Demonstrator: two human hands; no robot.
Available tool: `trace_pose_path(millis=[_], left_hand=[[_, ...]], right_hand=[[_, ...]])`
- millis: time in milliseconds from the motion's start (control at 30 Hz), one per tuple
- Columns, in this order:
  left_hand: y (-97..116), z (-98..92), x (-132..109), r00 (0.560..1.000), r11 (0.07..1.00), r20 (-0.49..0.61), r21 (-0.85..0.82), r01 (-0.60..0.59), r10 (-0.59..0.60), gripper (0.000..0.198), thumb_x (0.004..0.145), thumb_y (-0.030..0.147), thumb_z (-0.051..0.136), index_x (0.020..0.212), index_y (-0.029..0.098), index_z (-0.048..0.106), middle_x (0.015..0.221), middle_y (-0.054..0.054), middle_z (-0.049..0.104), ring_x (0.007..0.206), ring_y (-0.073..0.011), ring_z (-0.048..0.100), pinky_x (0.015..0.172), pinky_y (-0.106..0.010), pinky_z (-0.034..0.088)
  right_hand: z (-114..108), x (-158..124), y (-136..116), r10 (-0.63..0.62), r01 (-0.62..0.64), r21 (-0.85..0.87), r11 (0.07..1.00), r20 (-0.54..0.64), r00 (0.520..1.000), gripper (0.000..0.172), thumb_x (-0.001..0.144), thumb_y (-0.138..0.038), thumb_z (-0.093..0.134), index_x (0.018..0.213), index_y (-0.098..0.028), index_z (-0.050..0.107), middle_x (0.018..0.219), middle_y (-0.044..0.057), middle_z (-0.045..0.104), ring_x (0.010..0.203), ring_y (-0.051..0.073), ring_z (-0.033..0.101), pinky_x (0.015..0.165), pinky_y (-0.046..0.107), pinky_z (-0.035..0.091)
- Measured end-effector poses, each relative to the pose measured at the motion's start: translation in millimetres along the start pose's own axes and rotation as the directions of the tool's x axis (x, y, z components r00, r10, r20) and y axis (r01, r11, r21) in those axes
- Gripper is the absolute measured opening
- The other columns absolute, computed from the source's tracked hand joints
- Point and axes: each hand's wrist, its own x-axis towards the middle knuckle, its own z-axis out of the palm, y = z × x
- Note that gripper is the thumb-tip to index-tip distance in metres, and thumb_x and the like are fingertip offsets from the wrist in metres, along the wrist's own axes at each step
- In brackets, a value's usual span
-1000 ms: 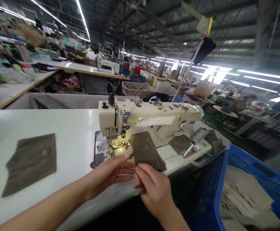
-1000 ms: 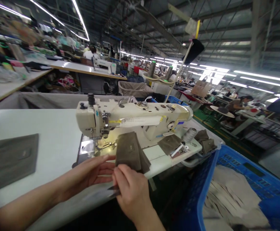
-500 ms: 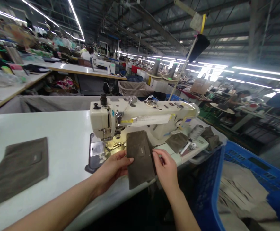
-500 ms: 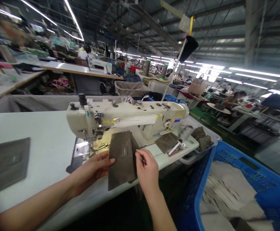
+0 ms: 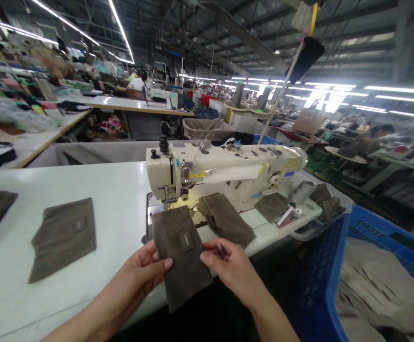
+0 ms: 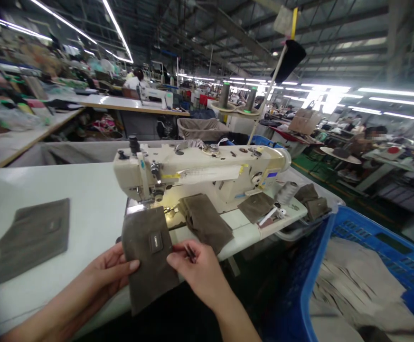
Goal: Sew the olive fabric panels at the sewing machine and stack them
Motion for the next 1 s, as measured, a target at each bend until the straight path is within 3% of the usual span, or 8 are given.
trace_pose_path(millis=[133,267,367,600,700,833,1000], left_hand=[[33,-28.4,6,0.989,0.993,-0.092,0.039,-0.114,0.117,0.052,0.068,0.03,0.091,0.117,0.022,0.073,0.114,-0.01,0.078,0.099,-0.0252,0.075,0.083,-0.03,0.061],[77,-51.4,14,0.99,0.927,-0.104,0.371,-0.05,0.094,0.049,0.067,0.044,0.09,0.109,0.021,0.078,0.108,-0.01,0.079,0.093,-0.0232,0.073,0.074,-0.028,0.06],[94,-49.1,13,0.985,0.808,-0.141,0.589,-0.001,0.103,0.046,0.062,0.051,0.09,0.098,0.023,0.081,0.093,-0.005,0.081,0.083,-0.0211,0.071,0.066,-0.026,0.054],[98,-30.0,11,0.988,0.753,-0.113,0.658,-0.005,0.105,0.042,0.054,0.056,0.089,0.08,0.024,0.08,0.083,-0.002,0.08,0.079,-0.0205,0.069,0.072,-0.028,0.051],[96,-34.7,15,0.975,0.768,-0.149,0.64,-0.03,0.163,0.041,0.054,0.055,0.088,0.077,0.022,0.077,0.075,-0.001,0.077,0.072,-0.0173,0.065,0.066,-0.025,0.048],[95,-44.8,21,0.94,0.829,-0.266,0.559,-0.03,0.213,0.04,0.053,0.052,0.088,0.075,0.022,0.074,0.069,0.001,0.071,0.063,-0.015,0.06,0.054,-0.022,0.043],[93,-51.9,25,0.925,0.879,-0.328,0.477,-0.013,0.192,0.04,0.049,0.046,0.092,0.074,0.021,0.073,0.069,-0.001,0.07,0.063,-0.016,0.059,0.052,-0.023,0.043]], right_hand=[[19,-9,3,0.016,-0.016,-0.018,1.0,0.023,1.0,0.018,0.08,-0.035,0.071,0.08,-0.017,0.066,0.071,-0.003,0.057,0.066,0.012,0.051,0.063,0.024,0.042],[31,-8,7,0.023,-0.018,-0.05,0.999,0.089,0.996,0.016,0.08,-0.033,0.068,0.081,-0.018,0.064,0.072,-0.002,0.056,0.068,0.014,0.051,0.063,0.025,0.042],[38,-8,9,0.035,-0.027,-0.077,0.997,0.114,0.993,0.014,0.079,-0.032,0.066,0.082,-0.018,0.064,0.072,-0.001,0.057,0.069,0.015,0.052,0.063,0.026,0.044],[44,-7,14,0.053,-0.043,-0.094,0.995,0.108,0.993,0.016,0.078,-0.033,0.065,0.082,-0.018,0.066,0.073,0.0,0.06,0.069,0.016,0.054,0.064,0.027,0.043],[43,-7,17,0.05,-0.05,-0.011,0.999,0.072,0.996,0.026,0.075,-0.035,0.07,0.094,-0.017,0.07,0.083,0.001,0.065,0.071,0.015,0.055,0.066,0.027,0.044],[41,-9,20,0.109,-0.11,0.114,0.987,0.015,0.994,0.047,0.065,-0.033,0.079,0.109,-0.018,0.07,0.1,0.002,0.068,0.058,0.007,0.042,0.057,0.023,0.037],[44,-6,22,0.138,-0.125,0.184,0.975,-0.057,0.989,0.038,0.064,-0.03,0.078,0.098,-0.017,0.07,0.089,-0.001,0.068,0.058,0.008,0.043,0.054,0.022,0.034]])
